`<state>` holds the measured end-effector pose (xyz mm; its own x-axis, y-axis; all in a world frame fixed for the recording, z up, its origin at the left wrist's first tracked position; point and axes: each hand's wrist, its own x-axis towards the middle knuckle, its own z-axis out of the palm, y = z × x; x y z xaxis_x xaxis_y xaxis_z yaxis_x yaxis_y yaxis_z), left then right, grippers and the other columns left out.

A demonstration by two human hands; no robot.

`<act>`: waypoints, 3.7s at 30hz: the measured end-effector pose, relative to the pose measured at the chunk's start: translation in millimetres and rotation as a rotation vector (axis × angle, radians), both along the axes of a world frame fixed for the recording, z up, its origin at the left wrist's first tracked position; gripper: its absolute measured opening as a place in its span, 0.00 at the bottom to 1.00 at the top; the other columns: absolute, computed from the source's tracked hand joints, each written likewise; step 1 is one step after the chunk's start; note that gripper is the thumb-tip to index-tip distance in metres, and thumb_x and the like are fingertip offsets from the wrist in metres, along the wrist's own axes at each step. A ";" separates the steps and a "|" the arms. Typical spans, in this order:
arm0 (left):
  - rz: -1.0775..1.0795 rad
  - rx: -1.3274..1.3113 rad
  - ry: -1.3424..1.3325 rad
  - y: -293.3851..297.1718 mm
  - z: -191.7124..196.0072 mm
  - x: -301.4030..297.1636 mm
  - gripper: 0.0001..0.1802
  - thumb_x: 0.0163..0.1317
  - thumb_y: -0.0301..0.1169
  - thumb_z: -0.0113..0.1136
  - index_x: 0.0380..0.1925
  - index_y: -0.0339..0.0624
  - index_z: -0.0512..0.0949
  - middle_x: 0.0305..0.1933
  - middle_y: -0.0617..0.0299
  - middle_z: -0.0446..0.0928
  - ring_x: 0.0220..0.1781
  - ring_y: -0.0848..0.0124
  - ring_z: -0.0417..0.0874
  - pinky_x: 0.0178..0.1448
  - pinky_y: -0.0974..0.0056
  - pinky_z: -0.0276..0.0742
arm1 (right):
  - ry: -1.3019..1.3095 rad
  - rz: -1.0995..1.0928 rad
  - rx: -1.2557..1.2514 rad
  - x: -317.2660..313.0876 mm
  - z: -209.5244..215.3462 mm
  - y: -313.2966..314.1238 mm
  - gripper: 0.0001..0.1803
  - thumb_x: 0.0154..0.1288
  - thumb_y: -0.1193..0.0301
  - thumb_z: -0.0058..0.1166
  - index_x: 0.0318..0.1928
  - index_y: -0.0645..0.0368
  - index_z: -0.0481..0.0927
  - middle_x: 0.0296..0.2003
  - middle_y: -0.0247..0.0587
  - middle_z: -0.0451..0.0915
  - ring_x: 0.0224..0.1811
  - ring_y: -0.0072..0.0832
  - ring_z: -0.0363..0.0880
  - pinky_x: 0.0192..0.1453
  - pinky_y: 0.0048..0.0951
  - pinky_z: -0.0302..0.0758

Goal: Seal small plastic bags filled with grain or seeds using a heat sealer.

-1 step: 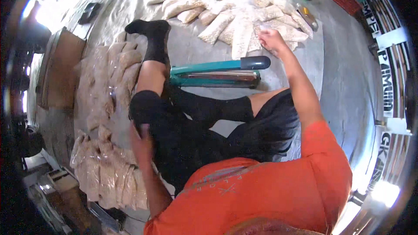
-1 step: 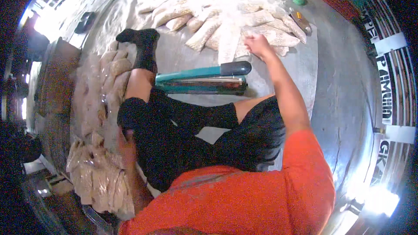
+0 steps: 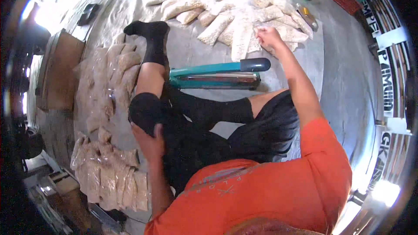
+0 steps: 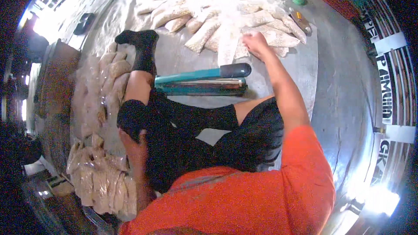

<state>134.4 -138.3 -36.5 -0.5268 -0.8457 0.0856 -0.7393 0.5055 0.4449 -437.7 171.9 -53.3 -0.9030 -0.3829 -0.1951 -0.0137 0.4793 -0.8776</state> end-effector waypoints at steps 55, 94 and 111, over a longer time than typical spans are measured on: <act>-0.657 0.371 0.445 146.2 109.7 -77.5 0.13 0.74 0.36 0.62 0.45 0.35 0.85 0.38 0.55 0.86 0.41 0.68 0.88 0.48 0.61 0.82 | 0.057 -0.013 -0.408 401.5 103.3 34.3 0.11 0.77 0.68 0.58 0.47 0.63 0.85 0.36 0.39 0.88 0.39 0.22 0.85 0.45 0.28 0.83; 0.029 1.321 0.740 115.2 -45.5 -202.1 0.12 0.73 0.34 0.63 0.41 0.33 0.82 0.34 0.61 0.83 0.32 0.72 0.82 0.39 0.65 0.79 | -0.200 -0.415 -0.357 294.3 -29.8 -71.8 0.19 0.75 0.62 0.58 0.35 0.68 0.86 0.24 0.39 0.85 0.22 0.23 0.81 0.29 0.30 0.77; 0.033 1.297 0.732 121.3 -30.9 -202.6 0.11 0.75 0.31 0.60 0.36 0.34 0.81 0.31 0.63 0.82 0.29 0.74 0.80 0.34 0.67 0.76 | -0.219 -0.437 -0.320 290.6 -45.5 -68.3 0.18 0.74 0.63 0.57 0.33 0.67 0.85 0.23 0.38 0.84 0.23 0.23 0.81 0.32 0.30 0.78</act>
<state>-68.2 -17.0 -67.4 -0.6800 -0.5482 -0.4868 -0.1611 -0.5360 0.8287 -147.1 103.6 -98.8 -0.9421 -0.0545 -0.3309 0.3237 0.1100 -0.9397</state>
